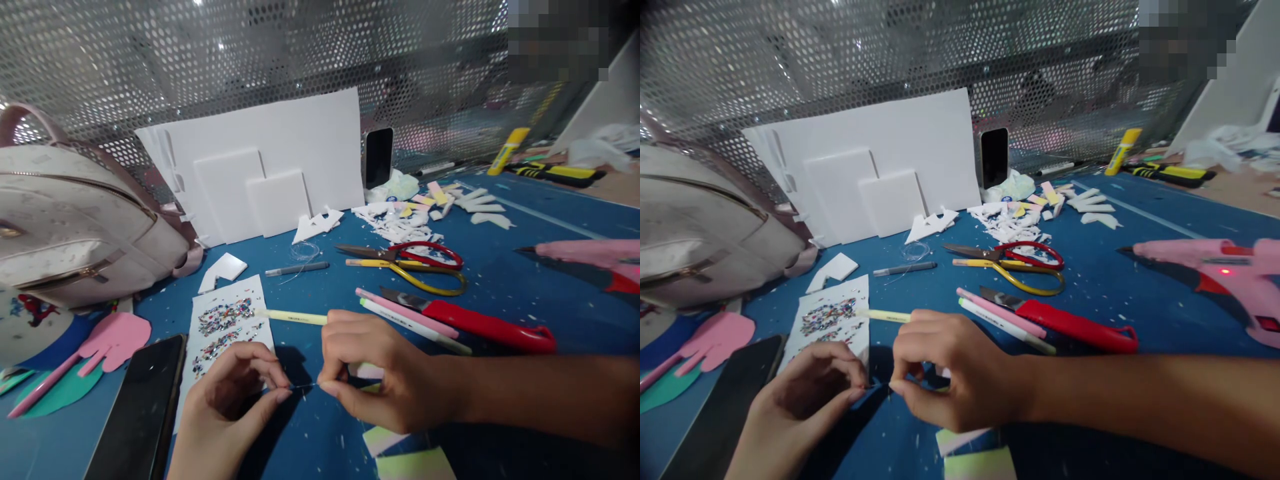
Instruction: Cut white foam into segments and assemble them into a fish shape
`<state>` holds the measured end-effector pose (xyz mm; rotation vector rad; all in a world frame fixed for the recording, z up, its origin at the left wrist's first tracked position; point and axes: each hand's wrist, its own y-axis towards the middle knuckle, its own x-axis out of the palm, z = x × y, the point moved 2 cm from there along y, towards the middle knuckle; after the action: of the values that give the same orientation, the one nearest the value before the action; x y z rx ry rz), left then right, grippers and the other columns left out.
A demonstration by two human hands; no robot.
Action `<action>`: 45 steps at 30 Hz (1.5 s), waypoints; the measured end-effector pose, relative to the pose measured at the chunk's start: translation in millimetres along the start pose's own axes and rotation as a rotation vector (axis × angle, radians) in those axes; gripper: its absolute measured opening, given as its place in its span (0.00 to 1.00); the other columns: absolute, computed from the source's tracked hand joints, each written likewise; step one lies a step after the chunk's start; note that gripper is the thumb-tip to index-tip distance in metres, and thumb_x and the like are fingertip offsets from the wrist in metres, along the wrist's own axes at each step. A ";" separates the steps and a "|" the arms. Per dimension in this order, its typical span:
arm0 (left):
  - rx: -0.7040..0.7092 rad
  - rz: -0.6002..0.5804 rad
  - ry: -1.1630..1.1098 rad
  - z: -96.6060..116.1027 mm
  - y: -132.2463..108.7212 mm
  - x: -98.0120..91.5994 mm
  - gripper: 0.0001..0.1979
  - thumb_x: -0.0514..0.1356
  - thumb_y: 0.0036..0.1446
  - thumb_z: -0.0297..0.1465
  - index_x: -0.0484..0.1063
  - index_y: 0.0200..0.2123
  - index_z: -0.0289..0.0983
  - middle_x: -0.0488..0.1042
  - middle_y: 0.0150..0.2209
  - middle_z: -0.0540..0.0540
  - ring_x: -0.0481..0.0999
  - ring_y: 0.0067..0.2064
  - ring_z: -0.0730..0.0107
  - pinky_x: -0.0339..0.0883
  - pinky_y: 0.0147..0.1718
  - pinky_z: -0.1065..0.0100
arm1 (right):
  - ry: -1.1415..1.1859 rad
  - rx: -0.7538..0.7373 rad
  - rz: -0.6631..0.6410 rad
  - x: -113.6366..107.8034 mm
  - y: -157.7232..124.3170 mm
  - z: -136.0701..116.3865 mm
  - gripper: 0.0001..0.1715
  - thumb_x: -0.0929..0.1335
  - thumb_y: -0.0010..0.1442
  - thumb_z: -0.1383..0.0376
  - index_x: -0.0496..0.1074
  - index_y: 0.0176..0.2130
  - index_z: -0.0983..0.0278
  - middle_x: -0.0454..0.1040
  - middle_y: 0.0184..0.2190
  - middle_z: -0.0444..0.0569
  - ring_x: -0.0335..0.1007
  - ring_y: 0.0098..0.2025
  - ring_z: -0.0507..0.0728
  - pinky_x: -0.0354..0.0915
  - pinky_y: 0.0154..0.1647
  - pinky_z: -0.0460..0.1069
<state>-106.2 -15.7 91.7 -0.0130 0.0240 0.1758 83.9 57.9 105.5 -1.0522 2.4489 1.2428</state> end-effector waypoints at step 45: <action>-0.198 -0.109 -0.442 -10.3 -1.4 9.5 0.22 0.77 0.42 0.32 0.71 0.37 0.38 0.73 0.24 0.56 0.74 0.28 0.80 0.67 0.32 0.78 | -0.043 -0.175 0.116 3.2 -3.7 -5.3 0.06 0.64 0.61 0.73 0.63 0.34 0.63 0.68 0.25 0.43 0.62 0.26 0.50 0.57 0.33 0.48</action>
<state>-96.9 -15.6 81.1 -0.1718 -0.4347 0.0686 84.7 50.8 105.0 -0.9240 2.4352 1.5227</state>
